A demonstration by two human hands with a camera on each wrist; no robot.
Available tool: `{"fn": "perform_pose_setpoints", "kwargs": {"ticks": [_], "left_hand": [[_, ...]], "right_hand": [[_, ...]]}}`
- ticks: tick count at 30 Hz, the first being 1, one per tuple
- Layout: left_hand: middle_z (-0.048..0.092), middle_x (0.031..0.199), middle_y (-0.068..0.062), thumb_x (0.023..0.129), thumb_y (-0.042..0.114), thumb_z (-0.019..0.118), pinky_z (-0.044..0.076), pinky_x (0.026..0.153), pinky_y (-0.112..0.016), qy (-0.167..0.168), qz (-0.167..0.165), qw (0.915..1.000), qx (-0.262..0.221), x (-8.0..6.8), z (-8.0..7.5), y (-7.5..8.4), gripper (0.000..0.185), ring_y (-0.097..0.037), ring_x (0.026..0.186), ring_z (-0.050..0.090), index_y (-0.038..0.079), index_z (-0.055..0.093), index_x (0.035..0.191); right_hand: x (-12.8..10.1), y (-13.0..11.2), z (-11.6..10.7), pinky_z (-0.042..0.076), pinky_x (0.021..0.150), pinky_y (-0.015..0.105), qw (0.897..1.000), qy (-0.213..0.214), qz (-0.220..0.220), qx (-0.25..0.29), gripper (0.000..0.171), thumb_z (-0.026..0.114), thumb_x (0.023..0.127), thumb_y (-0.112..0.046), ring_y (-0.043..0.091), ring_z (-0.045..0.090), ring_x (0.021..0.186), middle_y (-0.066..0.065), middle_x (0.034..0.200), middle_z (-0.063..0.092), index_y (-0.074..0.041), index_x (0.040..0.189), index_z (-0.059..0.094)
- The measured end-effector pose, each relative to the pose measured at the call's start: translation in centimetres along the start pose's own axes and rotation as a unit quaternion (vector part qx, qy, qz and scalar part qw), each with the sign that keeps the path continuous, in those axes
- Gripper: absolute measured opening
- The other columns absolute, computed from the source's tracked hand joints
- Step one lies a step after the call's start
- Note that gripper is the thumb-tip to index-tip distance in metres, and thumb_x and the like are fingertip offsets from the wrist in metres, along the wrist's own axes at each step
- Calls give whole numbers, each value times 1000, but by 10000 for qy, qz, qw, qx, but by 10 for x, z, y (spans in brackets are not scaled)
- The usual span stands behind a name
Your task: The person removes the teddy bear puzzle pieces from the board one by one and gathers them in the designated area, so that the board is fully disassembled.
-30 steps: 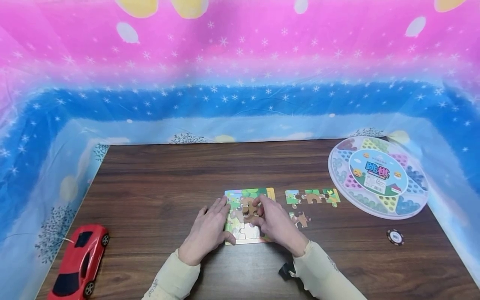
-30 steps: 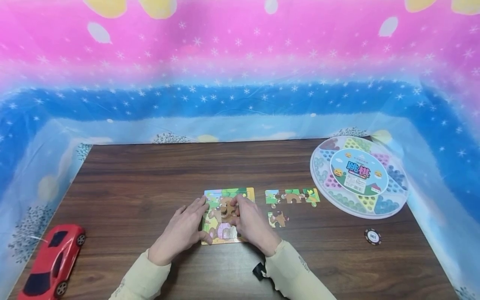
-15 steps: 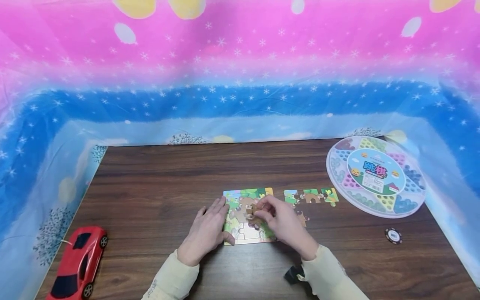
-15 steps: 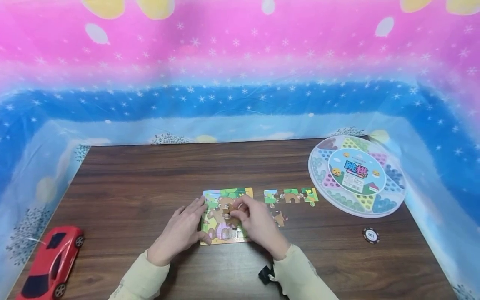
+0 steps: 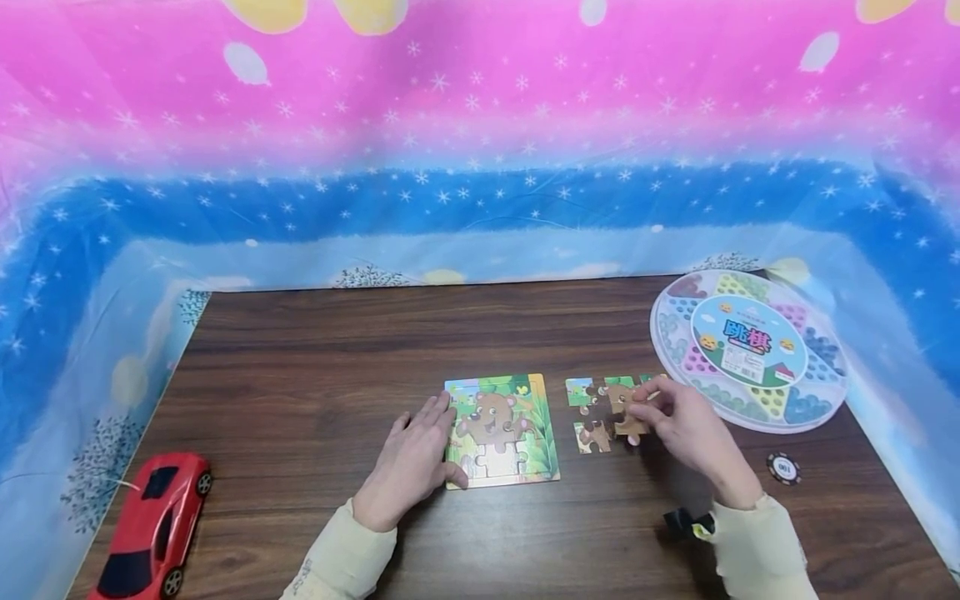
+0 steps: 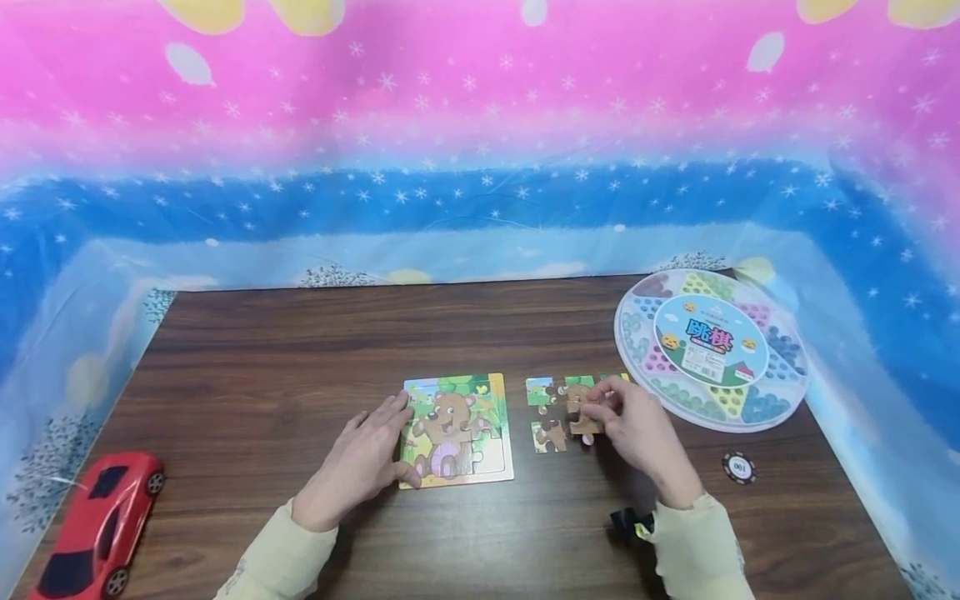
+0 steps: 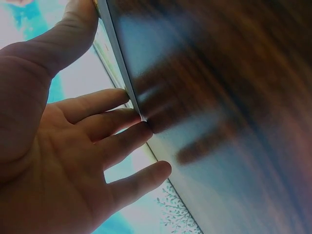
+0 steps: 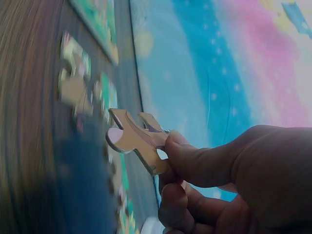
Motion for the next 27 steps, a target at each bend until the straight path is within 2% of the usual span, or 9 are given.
{"fn": "perform_pose_setpoints", "kwargs": {"ticks": [5, 12, 27], "left_hand": [[38, 150, -20, 60, 46, 84, 34, 104, -61, 39, 17, 10000, 86, 0, 0, 0, 99, -35, 138, 37, -5, 50, 138], [37, 151, -20, 60, 46, 83, 33, 104, -61, -22, -17, 10000, 47, 0, 1, 0, 100, -35, 138, 36, -4, 49, 138], [36, 152, -19, 60, 48, 82, 33, 104, -61, -77, -56, 10000, 11, 1, 1, 0, 101, -34, 139, 34, -4, 48, 140]], "right_hand": [[0, 17, -4, 42, 55, 30, 9999, -77, 73, -70, 11, 68, 92, -20, 16, 51, 62, 1, 72, 61, -10, 97, 65], [0, 27, 7, 41, 55, 30, 9995, -244, 152, -95, 11, 69, 91, -21, 15, 50, 59, 0, 69, 58, -11, 94, 64], [0, 30, 14, 37, 56, 31, 9984, -125, 269, -478, 13, 69, 91, -23, 15, 46, 58, -1, 66, 54, -11, 93, 65]]}}
Point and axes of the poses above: each hand's wrist, its own x-axis towards the middle knuckle, its own z-axis out of the palm, y = z × x, the point moved 8 cm from there along x, towards the middle knuckle
